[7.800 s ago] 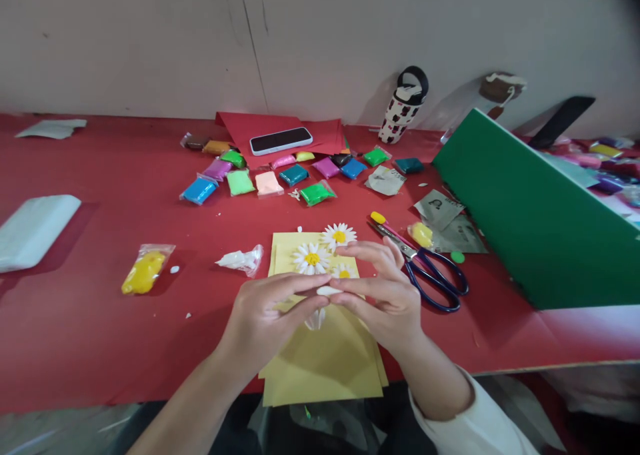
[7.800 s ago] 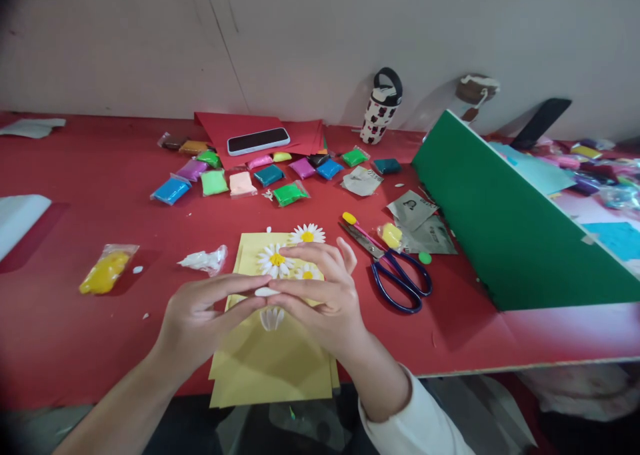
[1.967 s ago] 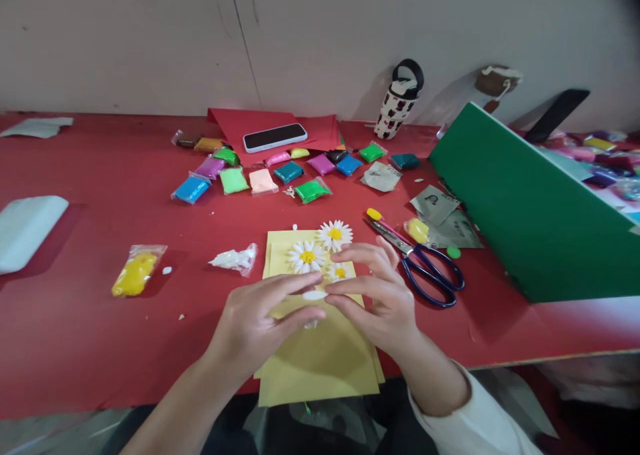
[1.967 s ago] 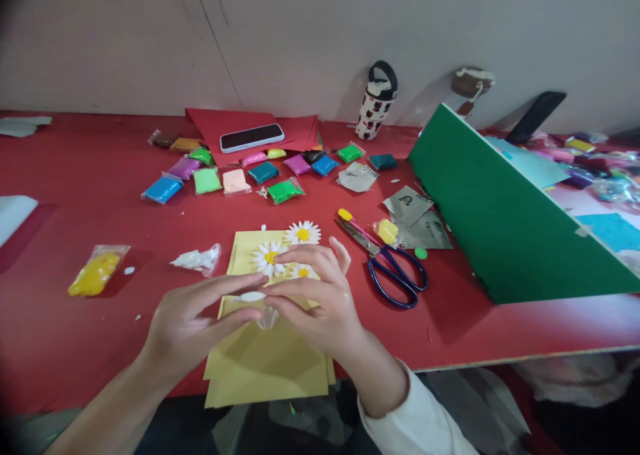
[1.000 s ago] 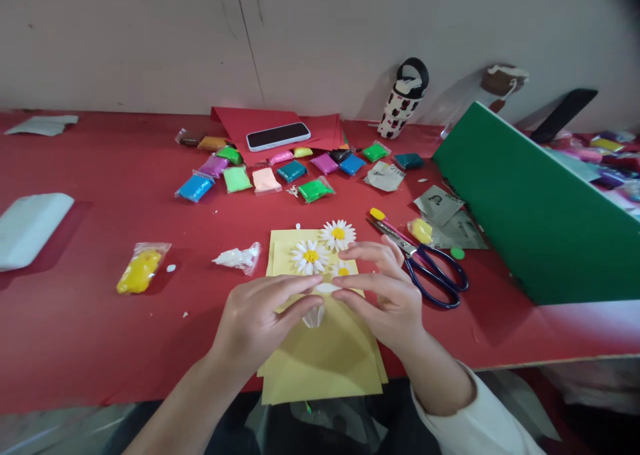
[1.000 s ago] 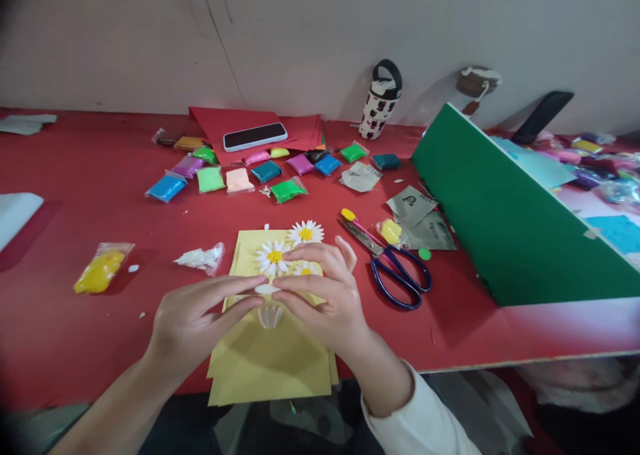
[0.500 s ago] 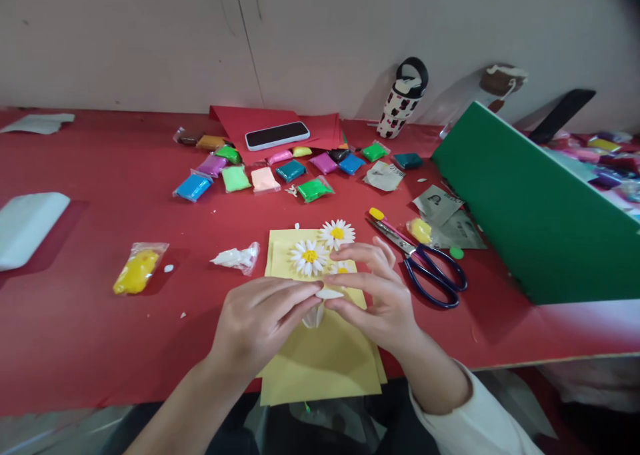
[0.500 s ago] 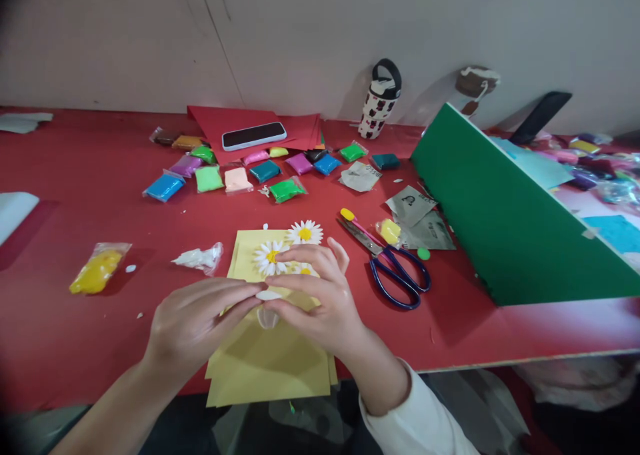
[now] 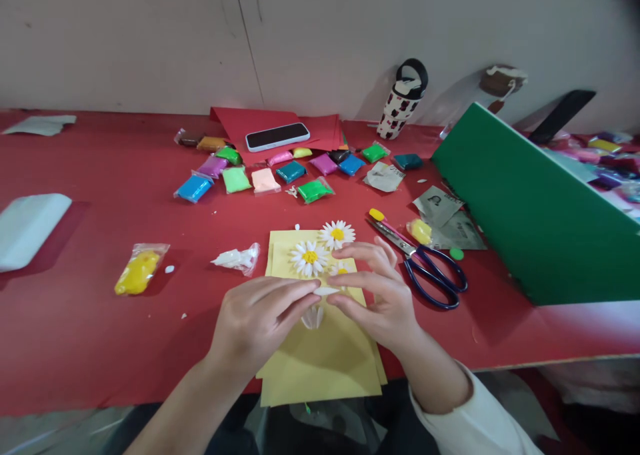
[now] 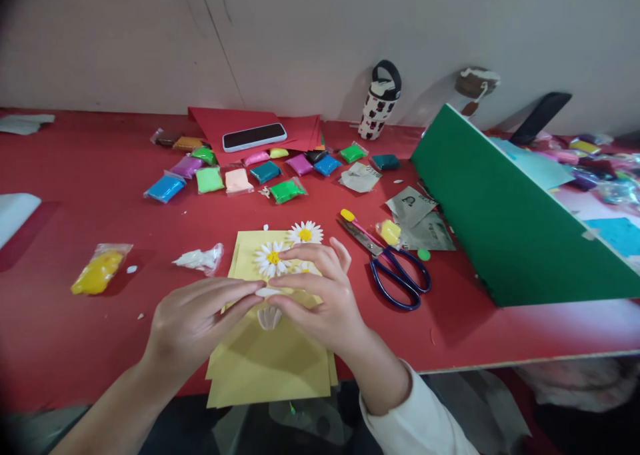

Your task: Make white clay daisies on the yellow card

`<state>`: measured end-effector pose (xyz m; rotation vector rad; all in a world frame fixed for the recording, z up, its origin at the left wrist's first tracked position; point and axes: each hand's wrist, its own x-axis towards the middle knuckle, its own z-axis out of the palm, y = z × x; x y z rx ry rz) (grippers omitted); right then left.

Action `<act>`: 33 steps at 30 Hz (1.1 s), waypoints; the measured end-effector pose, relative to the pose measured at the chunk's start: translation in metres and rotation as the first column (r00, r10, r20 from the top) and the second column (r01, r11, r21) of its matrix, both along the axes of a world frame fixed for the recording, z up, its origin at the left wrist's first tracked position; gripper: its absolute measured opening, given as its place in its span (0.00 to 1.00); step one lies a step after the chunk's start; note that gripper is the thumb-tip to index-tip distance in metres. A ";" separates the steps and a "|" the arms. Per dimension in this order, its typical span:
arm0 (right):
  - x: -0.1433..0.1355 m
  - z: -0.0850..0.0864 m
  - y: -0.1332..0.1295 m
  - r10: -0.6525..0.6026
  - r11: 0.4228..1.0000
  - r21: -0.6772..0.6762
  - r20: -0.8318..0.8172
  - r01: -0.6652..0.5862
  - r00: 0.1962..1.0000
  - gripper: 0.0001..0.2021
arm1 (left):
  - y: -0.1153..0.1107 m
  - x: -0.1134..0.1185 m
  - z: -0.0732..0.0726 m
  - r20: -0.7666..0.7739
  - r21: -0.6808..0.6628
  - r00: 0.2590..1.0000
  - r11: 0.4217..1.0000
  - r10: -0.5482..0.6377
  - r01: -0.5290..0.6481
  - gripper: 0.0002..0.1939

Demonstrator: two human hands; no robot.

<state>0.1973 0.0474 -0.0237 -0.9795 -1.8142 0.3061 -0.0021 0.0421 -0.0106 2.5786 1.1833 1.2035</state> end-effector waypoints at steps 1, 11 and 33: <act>0.000 0.000 0.000 -0.003 1.000 0.007 -0.003 0.003 1.000 0.02 | 0.000 0.000 -0.001 0.000 -0.002 1.000 1.000 -0.002 0.002 0.07; 0.000 -0.002 0.001 0.052 0.998 -0.028 -0.029 -0.053 0.998 0.05 | 0.000 0.004 0.002 0.086 -0.072 0.996 0.997 -0.022 0.028 0.05; -0.003 -0.002 -0.001 0.013 0.999 -0.031 -0.030 -0.014 0.999 0.03 | 0.000 0.007 0.003 0.127 -0.133 0.992 0.991 -0.008 0.025 0.04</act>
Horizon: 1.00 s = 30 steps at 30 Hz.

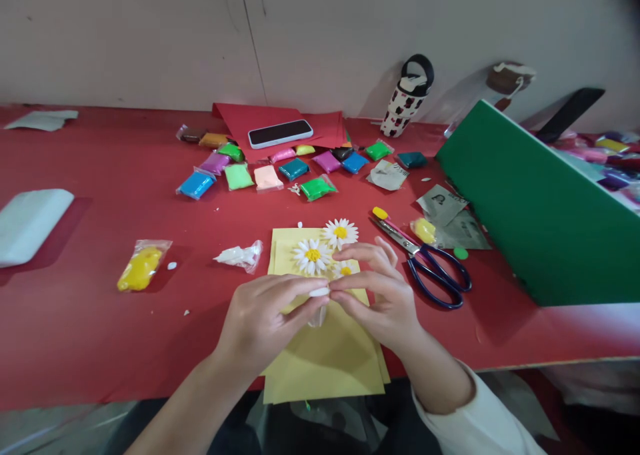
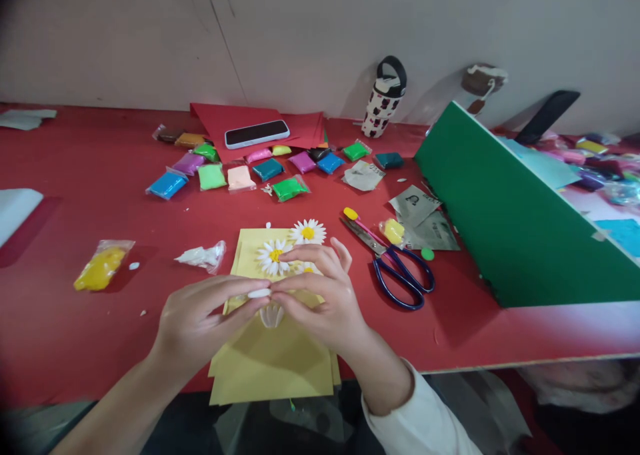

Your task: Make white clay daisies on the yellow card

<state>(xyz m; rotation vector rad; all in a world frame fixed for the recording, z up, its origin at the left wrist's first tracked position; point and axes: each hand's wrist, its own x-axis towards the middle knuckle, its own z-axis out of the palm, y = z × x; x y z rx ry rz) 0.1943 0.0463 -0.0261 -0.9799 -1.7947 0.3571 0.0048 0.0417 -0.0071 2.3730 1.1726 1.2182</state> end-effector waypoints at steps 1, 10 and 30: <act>0.000 0.000 0.000 0.000 1.000 0.005 -0.010 0.000 1.000 0.03 | 0.000 0.000 -0.001 0.001 -0.018 1.000 1.000 -0.002 0.002 0.06; 0.003 0.001 0.000 0.008 0.999 -0.043 -0.006 -0.009 1.000 0.09 | 0.000 0.000 0.000 0.024 -0.057 1.000 0.998 0.005 -0.004 0.03; 0.003 0.000 0.000 0.039 0.998 -0.042 0.000 -0.039 0.999 0.04 | 0.003 -0.003 -0.002 -0.015 0.059 0.999 0.998 -0.036 0.036 0.04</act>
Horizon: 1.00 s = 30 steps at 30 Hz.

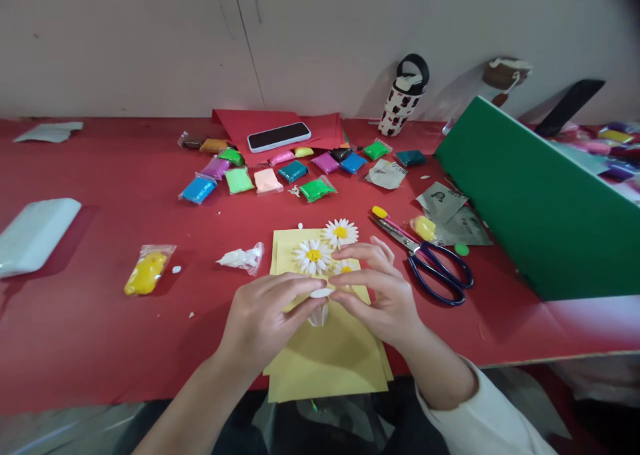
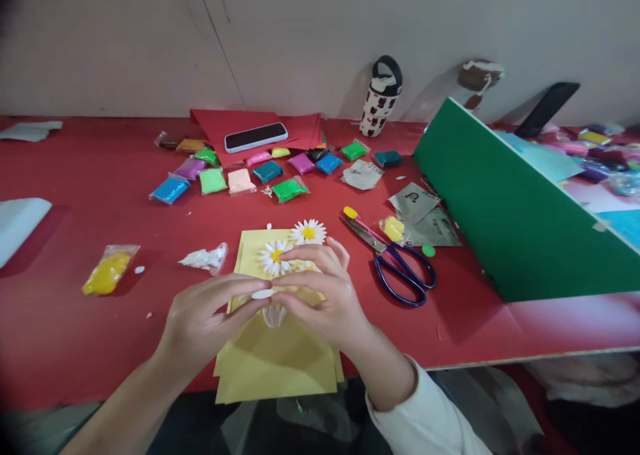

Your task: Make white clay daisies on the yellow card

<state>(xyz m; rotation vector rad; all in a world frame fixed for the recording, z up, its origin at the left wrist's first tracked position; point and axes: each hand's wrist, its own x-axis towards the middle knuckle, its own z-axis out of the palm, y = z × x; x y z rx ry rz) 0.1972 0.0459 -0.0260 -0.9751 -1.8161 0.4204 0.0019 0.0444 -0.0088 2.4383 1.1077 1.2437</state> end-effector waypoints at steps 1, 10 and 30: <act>0.000 0.000 0.000 0.005 1.000 -0.011 0.000 -0.005 1.000 0.06 | 0.000 0.000 0.000 0.001 -0.008 1.000 1.000 0.002 -0.002 0.03; -0.001 0.001 -0.001 0.012 1.000 0.005 -0.005 -0.012 1.000 0.02 | 0.001 -0.002 -0.002 -0.053 -0.018 0.998 1.000 0.015 -0.016 0.06; 0.036 -0.033 -0.019 0.235 0.970 -0.139 0.298 -0.201 0.925 0.05 | -0.002 -0.036 -0.015 -0.414 0.092 0.910 0.995 0.009 0.032 0.10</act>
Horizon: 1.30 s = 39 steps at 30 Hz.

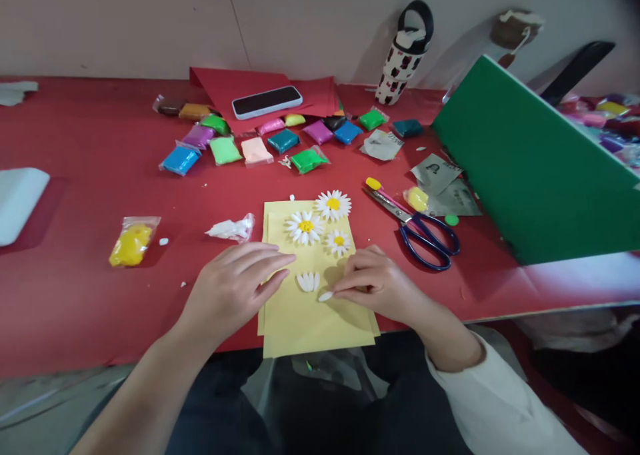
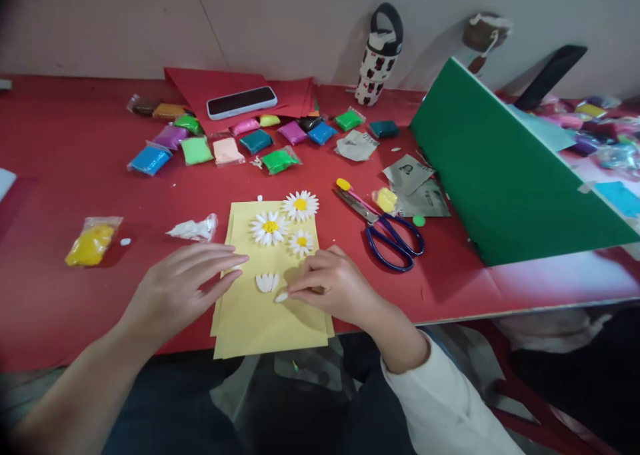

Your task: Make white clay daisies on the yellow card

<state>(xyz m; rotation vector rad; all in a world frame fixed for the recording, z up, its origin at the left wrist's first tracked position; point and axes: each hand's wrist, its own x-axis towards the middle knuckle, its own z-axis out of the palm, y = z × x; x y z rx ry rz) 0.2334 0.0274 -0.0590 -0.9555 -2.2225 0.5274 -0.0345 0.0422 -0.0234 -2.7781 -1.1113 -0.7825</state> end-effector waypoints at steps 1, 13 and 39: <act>0.002 -0.001 0.000 0.002 1.000 -0.007 0.035 -0.001 0.999 0.05 | 0.000 0.000 0.000 -0.012 0.015 1.000 1.000 -0.008 0.008 0.09; 0.011 0.015 -0.004 0.015 0.999 -0.050 0.125 -0.009 0.992 0.07 | 0.002 0.000 -0.007 -0.055 0.027 0.998 0.999 -0.031 0.033 0.11; -0.016 0.032 -0.007 -0.179 0.935 -0.339 -0.194 0.106 0.964 0.11 | -0.012 0.022 0.007 0.063 -0.316 0.997 0.948 0.043 -0.021 0.16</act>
